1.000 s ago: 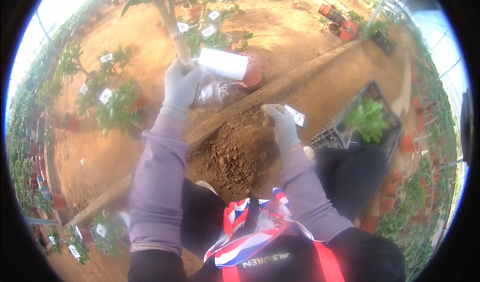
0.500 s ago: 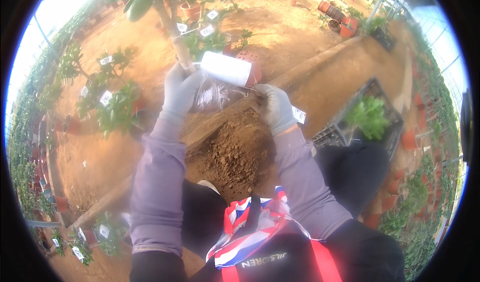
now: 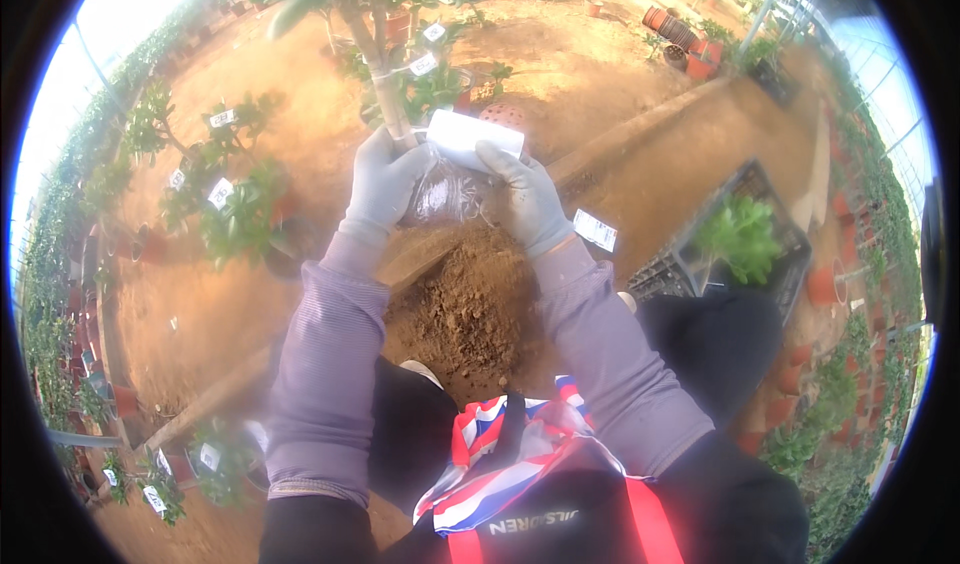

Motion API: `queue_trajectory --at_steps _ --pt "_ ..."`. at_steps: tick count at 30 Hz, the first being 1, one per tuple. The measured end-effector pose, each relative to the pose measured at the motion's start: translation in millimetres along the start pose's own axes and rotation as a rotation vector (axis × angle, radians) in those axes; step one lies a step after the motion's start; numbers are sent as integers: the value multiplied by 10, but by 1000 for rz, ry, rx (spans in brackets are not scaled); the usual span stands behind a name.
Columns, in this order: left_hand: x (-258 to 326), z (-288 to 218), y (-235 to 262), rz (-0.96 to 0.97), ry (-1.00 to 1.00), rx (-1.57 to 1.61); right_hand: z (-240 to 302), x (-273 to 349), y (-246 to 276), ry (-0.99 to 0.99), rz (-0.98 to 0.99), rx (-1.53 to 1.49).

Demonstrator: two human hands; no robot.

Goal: The person removes small potted plants from their containers, loosens the root ball, wraps the roots in clear plastic, and places the wrapped plants into a black crate. The person repeats this process for several plants.

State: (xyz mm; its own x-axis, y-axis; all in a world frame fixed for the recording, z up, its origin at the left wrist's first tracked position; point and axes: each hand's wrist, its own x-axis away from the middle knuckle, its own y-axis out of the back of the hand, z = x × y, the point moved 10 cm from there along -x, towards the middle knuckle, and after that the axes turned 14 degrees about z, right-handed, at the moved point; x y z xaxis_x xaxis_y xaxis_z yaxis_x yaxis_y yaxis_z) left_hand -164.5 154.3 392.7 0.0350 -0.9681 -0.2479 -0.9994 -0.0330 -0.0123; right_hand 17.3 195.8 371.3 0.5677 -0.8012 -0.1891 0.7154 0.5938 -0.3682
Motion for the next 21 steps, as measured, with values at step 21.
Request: queue_trajectory --at_steps 21 --pt "-85 -48 -471 182 -128 347 182 89 -146 457 -124 28"
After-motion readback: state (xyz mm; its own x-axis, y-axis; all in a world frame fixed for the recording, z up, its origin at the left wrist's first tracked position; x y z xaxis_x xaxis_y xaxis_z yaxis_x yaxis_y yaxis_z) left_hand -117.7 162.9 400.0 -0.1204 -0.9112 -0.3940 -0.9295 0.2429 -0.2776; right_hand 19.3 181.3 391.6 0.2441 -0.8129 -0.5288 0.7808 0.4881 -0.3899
